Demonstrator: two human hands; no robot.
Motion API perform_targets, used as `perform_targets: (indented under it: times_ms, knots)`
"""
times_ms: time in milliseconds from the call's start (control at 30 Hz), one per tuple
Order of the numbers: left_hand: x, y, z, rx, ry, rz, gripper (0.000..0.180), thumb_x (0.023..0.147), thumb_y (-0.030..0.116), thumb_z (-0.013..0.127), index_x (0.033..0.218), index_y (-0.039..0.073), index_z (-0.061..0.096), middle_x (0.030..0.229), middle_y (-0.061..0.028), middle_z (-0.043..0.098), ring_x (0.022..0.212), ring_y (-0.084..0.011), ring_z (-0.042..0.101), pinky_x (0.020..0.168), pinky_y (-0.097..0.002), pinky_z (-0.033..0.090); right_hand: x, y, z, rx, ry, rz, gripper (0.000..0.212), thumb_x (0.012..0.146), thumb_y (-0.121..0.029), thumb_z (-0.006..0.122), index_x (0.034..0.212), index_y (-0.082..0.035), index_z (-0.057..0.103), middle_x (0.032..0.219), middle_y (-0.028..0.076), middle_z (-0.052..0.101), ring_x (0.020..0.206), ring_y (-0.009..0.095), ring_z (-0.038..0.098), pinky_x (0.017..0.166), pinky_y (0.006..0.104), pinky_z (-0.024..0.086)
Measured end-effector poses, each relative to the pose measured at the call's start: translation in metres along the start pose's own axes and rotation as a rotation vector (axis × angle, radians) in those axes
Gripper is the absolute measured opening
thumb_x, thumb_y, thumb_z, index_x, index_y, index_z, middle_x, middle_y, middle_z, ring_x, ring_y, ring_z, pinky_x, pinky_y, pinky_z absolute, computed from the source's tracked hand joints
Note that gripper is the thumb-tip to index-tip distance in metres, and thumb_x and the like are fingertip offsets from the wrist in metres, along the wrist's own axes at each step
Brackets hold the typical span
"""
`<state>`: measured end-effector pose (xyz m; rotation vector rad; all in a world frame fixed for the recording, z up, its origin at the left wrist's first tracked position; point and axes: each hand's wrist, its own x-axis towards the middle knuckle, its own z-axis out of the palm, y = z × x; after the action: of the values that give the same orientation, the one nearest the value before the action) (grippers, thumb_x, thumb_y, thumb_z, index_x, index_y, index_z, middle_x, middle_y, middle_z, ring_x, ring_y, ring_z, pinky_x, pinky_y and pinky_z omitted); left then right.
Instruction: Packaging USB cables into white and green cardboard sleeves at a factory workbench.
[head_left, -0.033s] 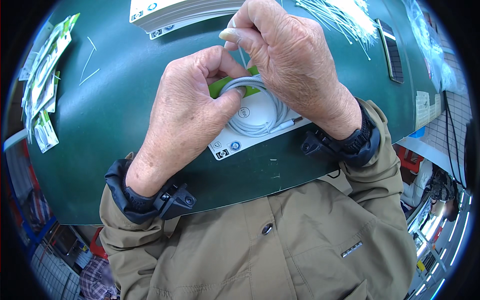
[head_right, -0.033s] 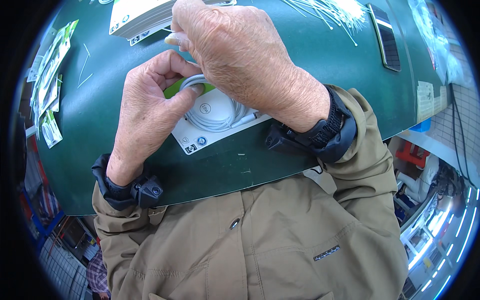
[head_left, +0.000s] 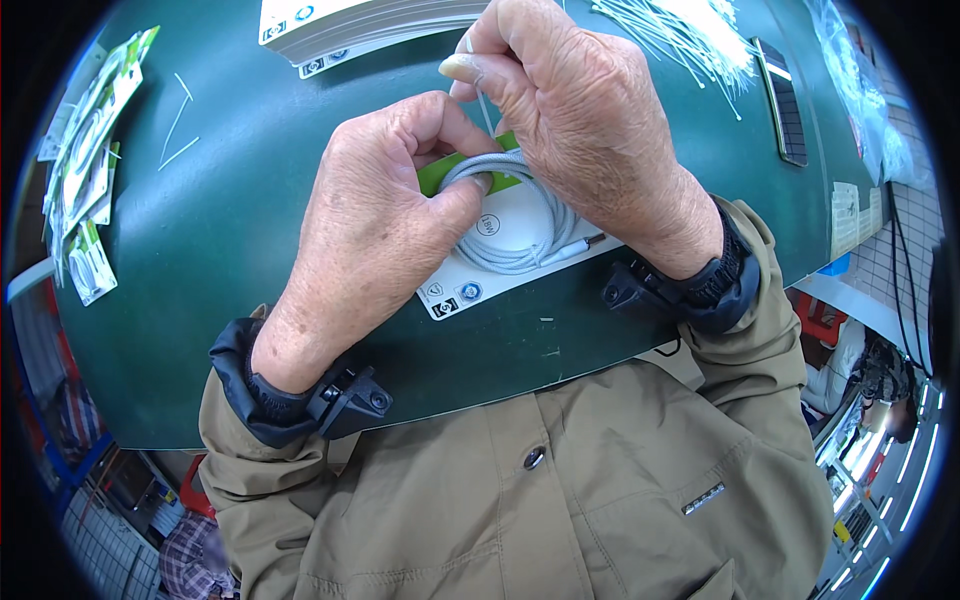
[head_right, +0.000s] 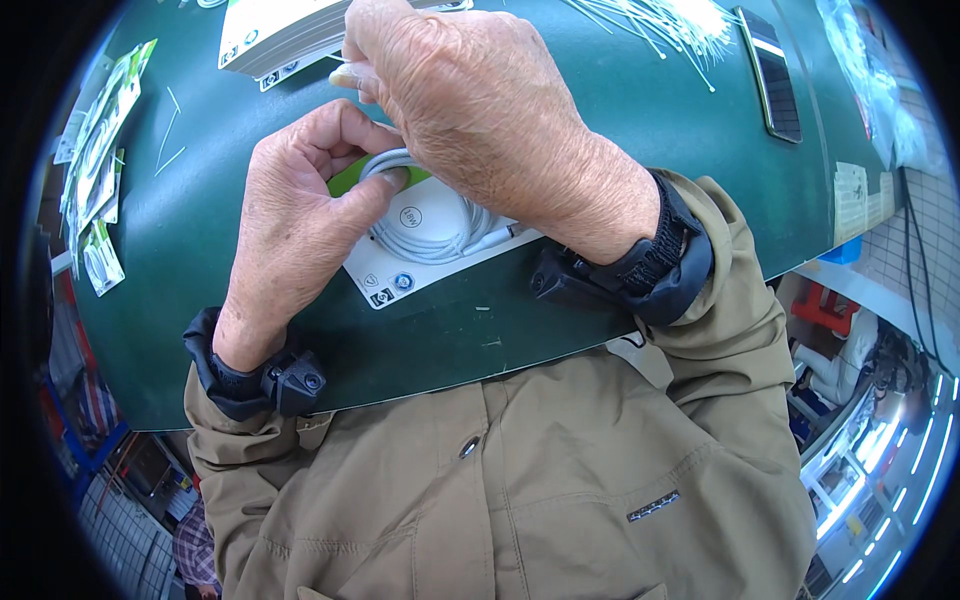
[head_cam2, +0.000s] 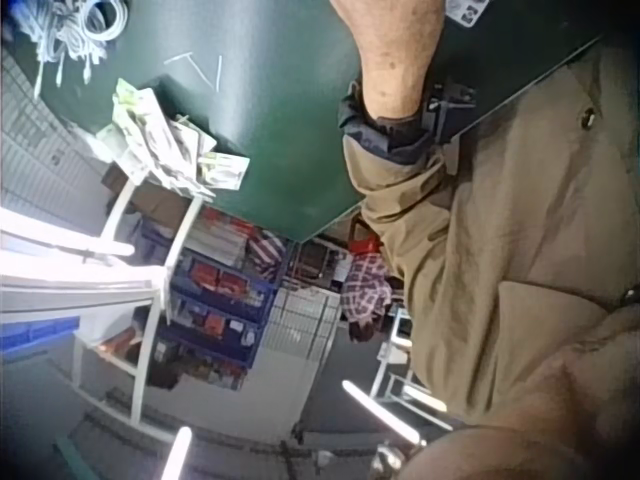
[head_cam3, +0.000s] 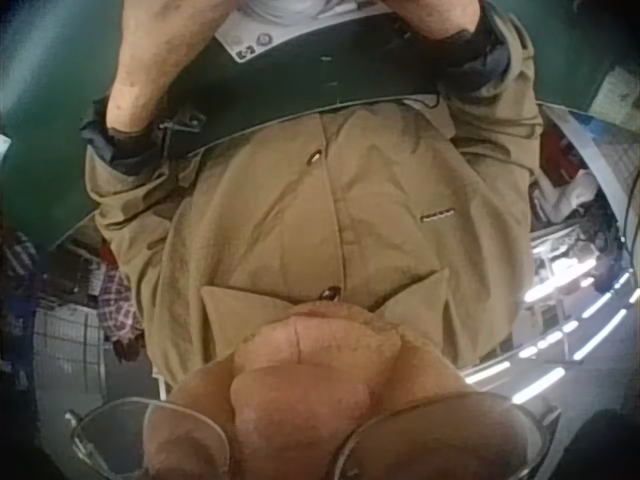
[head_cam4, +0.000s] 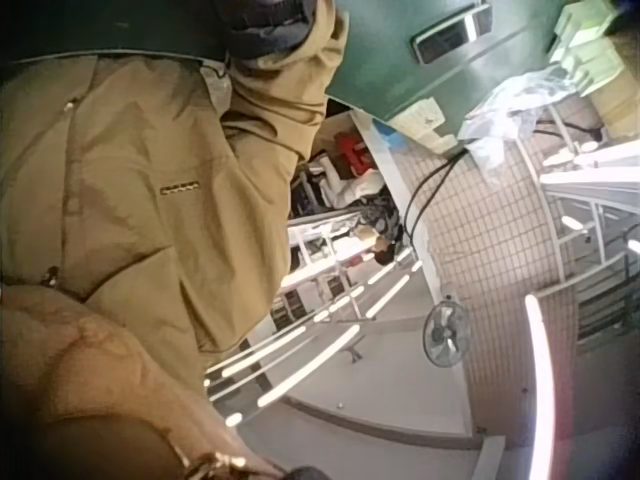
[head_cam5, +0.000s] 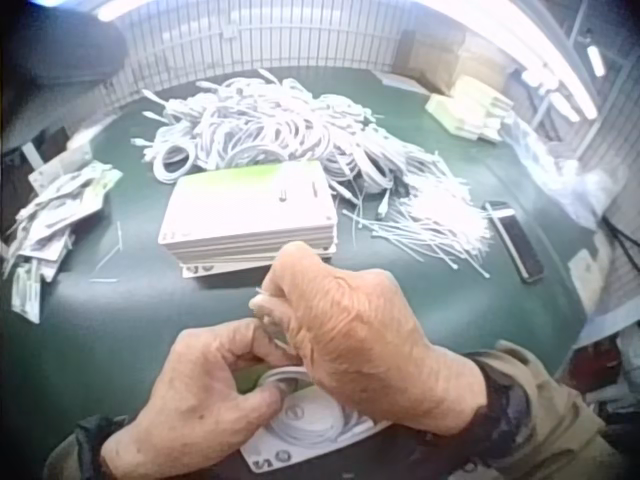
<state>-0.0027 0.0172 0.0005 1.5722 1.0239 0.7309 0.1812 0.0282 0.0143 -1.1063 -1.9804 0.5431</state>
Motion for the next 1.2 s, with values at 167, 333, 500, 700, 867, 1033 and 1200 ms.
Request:
perform_targets:
  times_ms: [167, 333, 500, 700, 867, 1033, 1200]
  knots:
    - [0.001, 0.003, -0.003, 0.05, -0.078, -0.045, 0.011, 0.085, -0.005, 0.067, 0.096, -0.002, 0.066, 0.093, -0.0071, 0.072, 0.091, -0.0121, 0.071, 0.084, -0.0272, 0.06, -0.001, 0.002, 0.002, -0.027, 0.026, -0.036, 0.016, 0.097, -0.007, 0.065, 0.097, -0.003, 0.05, 0.072, 0.019, 0.06, 0.068, 0.041, 0.065, 0.054, 0.0437, 0.048]
    - [-0.001, 0.0, 0.001, 0.005, -0.035, -0.018, 0.008, 0.083, -0.005, 0.064, 0.091, -0.004, 0.066, 0.087, -0.011, 0.072, 0.084, -0.014, 0.071, 0.077, -0.0287, 0.059, 0.0, 0.004, 0.004, -0.03, 0.029, -0.025, 0.017, 0.097, -0.007, 0.066, 0.097, -0.003, 0.05, 0.072, 0.019, 0.06, 0.068, 0.042, 0.065, 0.054, 0.0439, 0.048]
    - [-0.001, 0.0, 0.001, 0.006, -0.02, -0.005, 0.008, 0.081, -0.004, 0.063, 0.089, -0.005, 0.066, 0.084, -0.0128, 0.071, 0.082, -0.0159, 0.072, 0.074, -0.03, 0.059, 0.0, 0.004, 0.006, -0.02, 0.053, -0.009, 0.017, 0.096, -0.006, 0.066, 0.096, -0.002, 0.05, 0.072, 0.019, 0.06, 0.068, 0.042, 0.064, 0.054, 0.0434, 0.049]
    - [0.001, -0.007, 0.002, 0.03, -0.006, 0.059, 0.009, 0.08, -0.005, 0.063, 0.089, -0.005, 0.066, 0.084, -0.0125, 0.071, 0.082, -0.0167, 0.072, 0.075, -0.0307, 0.059, 0.0, 0.001, 0.005, -0.03, 0.08, -0.012, 0.017, 0.095, -0.005, 0.067, 0.097, -0.001, 0.051, 0.072, 0.019, 0.059, 0.067, 0.041, 0.065, 0.054, 0.0432, 0.048]
    - [0.001, -0.01, 0.003, -0.027, 0.004, 0.086, 0.012, 0.078, -0.007, 0.062, 0.09, -0.005, 0.066, 0.086, -0.0126, 0.072, 0.084, -0.0173, 0.072, 0.08, -0.031, 0.06, -0.001, 0.006, 0.0, 0.064, 0.007, 0.0, 0.013, 0.093, -0.007, 0.071, 0.099, -0.002, 0.06, 0.076, 0.014, 0.064, 0.068, 0.031, 0.067, 0.057, 0.0372, 0.051]
    - [0.001, -0.009, 0.0, -0.056, -0.045, 0.041, 0.015, 0.077, -0.009, 0.06, 0.091, -0.006, 0.066, 0.089, -0.0127, 0.072, 0.087, -0.0169, 0.072, 0.082, -0.0315, 0.059, -0.004, 0.013, -0.006, 0.073, -0.067, -0.073, 0.012, 0.088, -0.005, 0.076, 0.099, -0.002, 0.075, 0.084, 0.007, 0.071, 0.073, 0.017, 0.069, 0.062, 0.0299, 0.054]
    - [0.001, -0.006, 0.0, -0.065, -0.025, -0.004, 0.018, 0.081, -0.01, 0.064, 0.098, -0.005, 0.067, 0.097, -0.0073, 0.071, 0.099, -0.0142, 0.069, 0.1, -0.0325, 0.055, -0.002, 0.006, -0.023, -0.038, -0.183, -0.123, 0.015, 0.088, -0.001, 0.075, 0.103, -0.001, 0.076, 0.088, 0.007, 0.073, 0.076, 0.014, 0.069, 0.065, 0.025, 0.054]
